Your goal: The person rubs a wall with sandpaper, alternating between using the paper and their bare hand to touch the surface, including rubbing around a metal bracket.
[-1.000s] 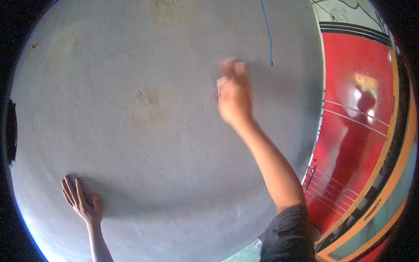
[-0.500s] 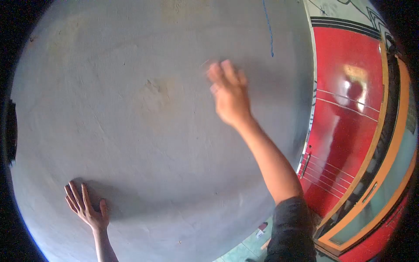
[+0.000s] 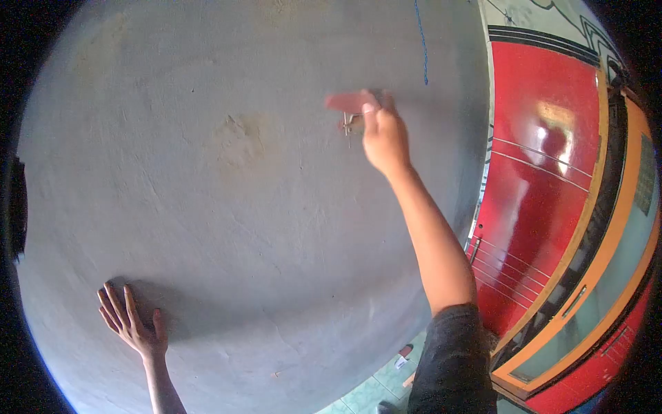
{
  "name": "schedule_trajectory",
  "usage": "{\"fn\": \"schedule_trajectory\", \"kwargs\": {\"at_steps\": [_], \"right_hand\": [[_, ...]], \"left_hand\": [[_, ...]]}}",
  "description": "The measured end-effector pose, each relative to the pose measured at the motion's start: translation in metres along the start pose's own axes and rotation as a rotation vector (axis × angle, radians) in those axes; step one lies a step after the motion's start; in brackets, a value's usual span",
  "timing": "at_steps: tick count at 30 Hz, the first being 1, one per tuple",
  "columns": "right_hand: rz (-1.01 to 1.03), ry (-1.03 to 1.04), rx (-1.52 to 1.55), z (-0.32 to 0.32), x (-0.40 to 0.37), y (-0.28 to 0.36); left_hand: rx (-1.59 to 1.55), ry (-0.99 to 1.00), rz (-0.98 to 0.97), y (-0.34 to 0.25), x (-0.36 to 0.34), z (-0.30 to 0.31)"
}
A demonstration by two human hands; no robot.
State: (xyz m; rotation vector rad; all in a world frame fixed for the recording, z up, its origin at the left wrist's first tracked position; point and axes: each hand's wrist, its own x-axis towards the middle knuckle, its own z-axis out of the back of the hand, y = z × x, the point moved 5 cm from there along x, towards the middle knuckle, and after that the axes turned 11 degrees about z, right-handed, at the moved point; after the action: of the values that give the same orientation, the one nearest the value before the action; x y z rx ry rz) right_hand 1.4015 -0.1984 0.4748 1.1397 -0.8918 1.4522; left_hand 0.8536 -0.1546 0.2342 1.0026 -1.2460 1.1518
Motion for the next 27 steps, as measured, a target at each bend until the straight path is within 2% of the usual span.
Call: {"fn": "schedule_trajectory", "kwargs": {"at_steps": [1, 4, 7, 8, 9, 11, 12, 15, 16, 19, 21, 23, 24, 25, 27], "right_hand": [[0.27, -0.141, -0.029, 0.0, -0.006, 0.029], [0.478, -0.317, -0.198, 0.014, -0.003, 0.063], [0.264, -0.49, -0.276, 0.033, 0.019, 0.017], [0.094, -0.398, -0.233, 0.033, 0.025, 0.014], [0.035, -0.292, -0.15, 0.026, 0.025, -0.03], [-0.092, -0.087, 0.021, 0.003, 0.022, -0.024], [0.09, -0.073, -0.328, -0.019, 0.017, -0.023], [0.209, -0.083, -0.321, -0.019, 0.007, 0.015], [0.117, -0.073, -0.272, -0.016, 0.012, 0.011], [-0.183, -0.119, -0.246, -0.003, 0.021, -0.056], [-0.304, -0.045, -0.154, -0.006, 0.022, -0.056], [-0.024, -0.093, -0.161, -0.02, 0.006, -0.003], [0.317, -0.187, -0.392, -0.032, -0.002, 0.011], [0.358, -0.168, -0.339, -0.03, -0.007, 0.022], [0.155, -0.106, -0.358, -0.011, 0.006, 0.011]], "left_hand": [[0.007, -0.006, -0.006, 0.001, 0.0, -0.002], [0.0, -0.008, -0.019, 0.0, 0.0, -0.015], [-0.013, 0.009, -0.01, 0.004, 0.001, -0.011], [-0.007, 0.005, -0.022, 0.004, 0.002, -0.01], [-0.01, -0.003, -0.032, -0.042, -0.002, -0.032], [-0.016, -0.002, -0.026, -0.052, -0.002, -0.036], [-0.017, -0.004, -0.025, -0.052, -0.001, -0.036], [0.011, -0.015, -0.039, -0.05, -0.002, -0.037], [0.013, -0.008, -0.038, -0.035, 0.0, -0.022], [-0.008, 0.004, -0.027, -0.034, 0.0, -0.02], [-0.013, 0.003, -0.029, -0.034, 0.001, -0.022], [-0.001, 0.003, -0.022, -0.036, 0.002, -0.021], [0.005, 0.007, -0.025, -0.036, 0.004, -0.02], [0.0, 0.007, -0.017, -0.038, 0.005, -0.021], [-0.012, 0.023, -0.013, -0.036, 0.004, -0.019]]}}
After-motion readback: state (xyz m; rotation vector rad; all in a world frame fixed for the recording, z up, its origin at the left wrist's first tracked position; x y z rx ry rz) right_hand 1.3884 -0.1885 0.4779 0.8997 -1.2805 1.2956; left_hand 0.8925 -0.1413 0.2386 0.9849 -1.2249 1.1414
